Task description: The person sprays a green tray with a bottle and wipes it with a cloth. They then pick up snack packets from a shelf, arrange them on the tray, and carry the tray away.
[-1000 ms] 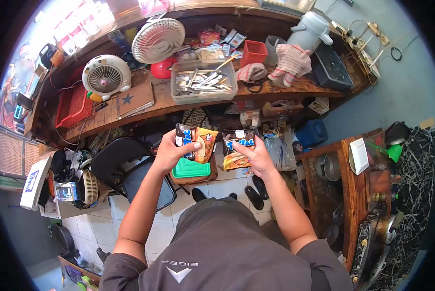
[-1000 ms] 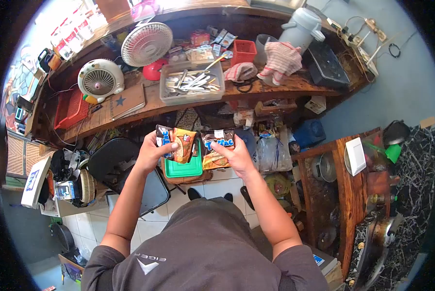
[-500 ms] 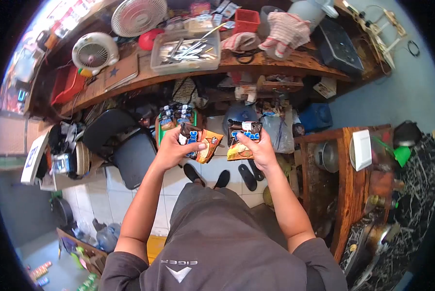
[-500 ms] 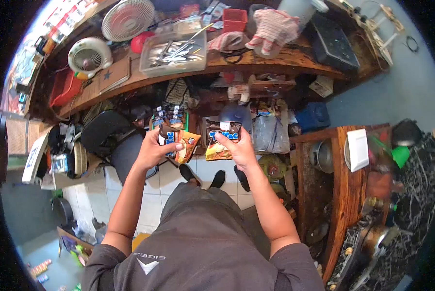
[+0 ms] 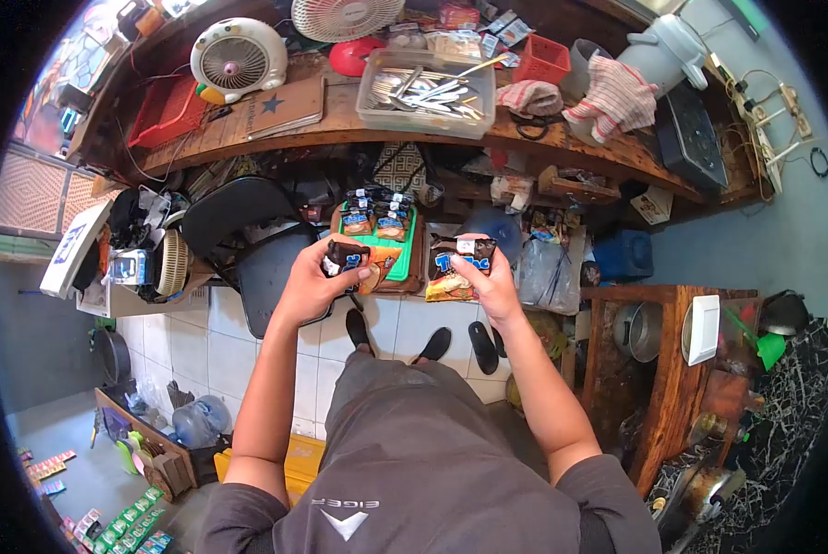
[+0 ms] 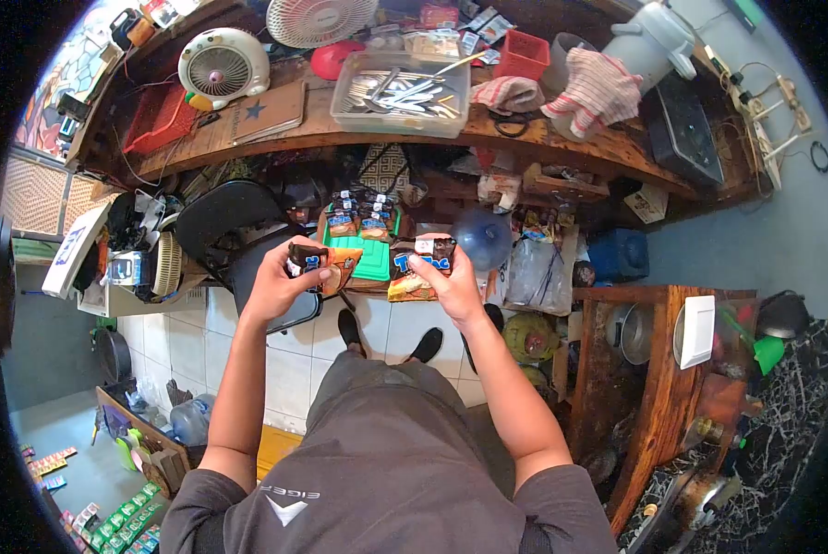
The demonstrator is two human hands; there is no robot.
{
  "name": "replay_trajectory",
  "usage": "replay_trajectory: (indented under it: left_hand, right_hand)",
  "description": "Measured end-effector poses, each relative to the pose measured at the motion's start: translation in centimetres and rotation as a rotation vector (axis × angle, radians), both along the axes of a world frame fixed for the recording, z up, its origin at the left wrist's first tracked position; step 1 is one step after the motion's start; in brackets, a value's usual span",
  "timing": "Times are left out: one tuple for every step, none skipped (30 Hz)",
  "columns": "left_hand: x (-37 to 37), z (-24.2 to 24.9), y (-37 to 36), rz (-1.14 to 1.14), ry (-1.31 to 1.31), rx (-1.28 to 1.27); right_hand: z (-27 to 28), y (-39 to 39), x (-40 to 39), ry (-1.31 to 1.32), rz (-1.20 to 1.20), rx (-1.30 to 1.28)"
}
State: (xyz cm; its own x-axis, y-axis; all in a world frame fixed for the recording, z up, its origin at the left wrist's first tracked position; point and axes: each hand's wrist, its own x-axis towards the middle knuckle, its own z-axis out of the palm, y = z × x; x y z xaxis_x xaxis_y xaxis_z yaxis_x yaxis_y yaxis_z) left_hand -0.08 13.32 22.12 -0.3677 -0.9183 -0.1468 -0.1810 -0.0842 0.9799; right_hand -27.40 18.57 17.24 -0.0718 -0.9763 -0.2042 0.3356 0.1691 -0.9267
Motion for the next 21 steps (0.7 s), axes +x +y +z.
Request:
replay_trajectory:
  left_hand:
    - [0.8, -0.2, -0.3, -0.007, 0.0, -0.006]
    - [1.5, -0.4, -0.6, 0.013, -0.036, -0.048]
    - [2.3, -0.6, -0.9, 0.011, -0.031, -0.051]
    - [3.3, -0.8, -1.4, 0.025, -0.057, -0.043]
    - [4.3, -1.0, -1.9, 0.035, -0.084, -0.036]
    - [5.3, -1.3, -2.6, 0.034, -0.101, -0.099]
    - [6.5, -1.6, -3.1, 0.026, -0.099, -0.098]
    - [7.6, -1.9, -3.7, 0.007, -0.149, -0.079]
    - [8.6, -2.0, -4.3, -0.01, -0.198, -0.059]
    - [9.4, -2.1, -4.9, -0.034, -0.242, -0.089]
    - [10.3, -2.5, -5.5, -0.039, -0.24, -0.081]
    - [11.0, -3.0, -6.2, -0.083, -0.268, -0.069]
    - [11.7, -3.5, -6.8, -0.126, -0.295, -0.056]
    - [12.1, -4.2, -7.3, -0.163, -0.286, -0.015]
    - [12.5, -5.2, -7.8, -0.168, -0.286, -0.007]
    - [12.8, -6.5, -8.2, -0.209, -0.298, -0.118]
    - [12.9, -8.0, -8.7, -0.251, -0.307, -0.229]
    - [12.9, -9.3, -9.1, -0.259, -0.338, -0.2]
    - [12.9, -10.7, -9.4, -0.275, -0.34, -0.183]
    - [12.7, -12.2, -10.0, -0.291, -0.38, -0.207]
    - [12.3, -13.6, -10.6, -0.303, -0.42, -0.23]
  right_hand:
    - [-0.3, -0.3, 0.8, 0.052, 0.001, -0.012]
    - [-0.6, -0.7, 1.7, 0.104, 0.0, -0.024]
    - [-0.9, -1.0, 2.5, 0.109, -0.002, -0.026]
    - [-1.2, -1.5, 3.5, 0.128, 0.033, -0.026]
    - [-1.4, -1.9, 4.4, 0.147, 0.065, -0.026]
    - [-0.9, -2.3, 5.7, 0.159, 0.065, -0.033]
    - [-1.3, -2.7, 6.7, 0.161, 0.056, -0.03]
    - [-1.9, -3.0, 7.6, 0.202, 0.053, -0.024]
    - [-2.4, -3.3, 8.5, 0.243, 0.051, -0.015]
    - [-3.0, -3.6, 9.3, 0.257, 0.046, -0.013]
    - [-3.7, -3.9, 10.1, 0.259, 0.043, -0.004]
    - [-4.3, -4.4, 10.7, 0.288, 0.049, 0.024]
    - [-4.9, -4.7, 11.3, 0.317, 0.056, 0.054]
    - [-5.5, -4.9, 11.9, 0.35, 0.036, 0.064]
    - [-6.3, -5.2, 12.4, 0.349, 0.034, 0.073]
    - [-7.3, -5.4, 12.8, 0.364, 0.008, 0.111]
    - [-8.3, -5.5, 13.0, 0.379, -0.018, 0.151]
    - [-8.8, -5.8, 13.1, 0.422, -0.027, 0.161]
    - [-10.2, -5.8, 13.2, 0.416, -0.035, 0.182]
    - [-11.9, -6.1, 12.9, 0.57, -0.053, 0.11]
    - [-13.1, -6.6, 12.7, 0.725, -0.063, 0.038]
